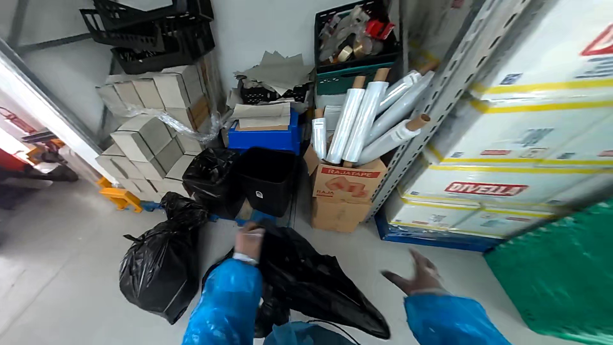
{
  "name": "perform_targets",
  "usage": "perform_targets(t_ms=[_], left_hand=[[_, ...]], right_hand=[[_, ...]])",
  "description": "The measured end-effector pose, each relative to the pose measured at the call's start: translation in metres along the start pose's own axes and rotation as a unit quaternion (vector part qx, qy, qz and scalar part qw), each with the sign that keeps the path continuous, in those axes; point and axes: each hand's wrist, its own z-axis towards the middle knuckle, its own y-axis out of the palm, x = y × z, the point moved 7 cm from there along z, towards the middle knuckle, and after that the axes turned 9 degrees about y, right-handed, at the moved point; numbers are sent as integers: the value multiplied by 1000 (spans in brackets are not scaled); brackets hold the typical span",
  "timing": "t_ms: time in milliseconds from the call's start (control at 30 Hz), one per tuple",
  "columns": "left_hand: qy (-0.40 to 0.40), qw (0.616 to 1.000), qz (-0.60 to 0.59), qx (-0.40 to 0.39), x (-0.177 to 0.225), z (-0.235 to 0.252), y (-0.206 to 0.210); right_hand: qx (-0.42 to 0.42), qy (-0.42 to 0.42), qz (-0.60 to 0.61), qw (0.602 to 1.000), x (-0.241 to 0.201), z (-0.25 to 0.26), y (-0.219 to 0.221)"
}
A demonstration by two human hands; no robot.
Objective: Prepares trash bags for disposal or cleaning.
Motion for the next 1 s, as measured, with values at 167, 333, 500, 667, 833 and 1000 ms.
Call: perform_targets(t_ms=[167, 333, 500, 667, 833, 1000], left_hand=[[87, 939, 169, -286, 119, -33, 82], [71, 907, 301, -285, 111, -10, 33], [-70, 903, 385, -178, 16, 30, -3], [-156, 931, 312, -111, -104, 38, -14], [-64, 990, 106, -64, -55, 49, 17], [24, 978, 132, -156, 83, 41, 74]], right_hand=[[-119, -258, 17, 959, -177, -52, 41], [-104, -132, -147, 975, -177, -11, -16], [-64, -148, -190, 968, -161, 5, -50], [-6, -117, -167, 979, -118, 37, -107], [-20, 19, -173, 985, -47, 69, -152], [100, -201, 60, 973, -67, -7, -141]])
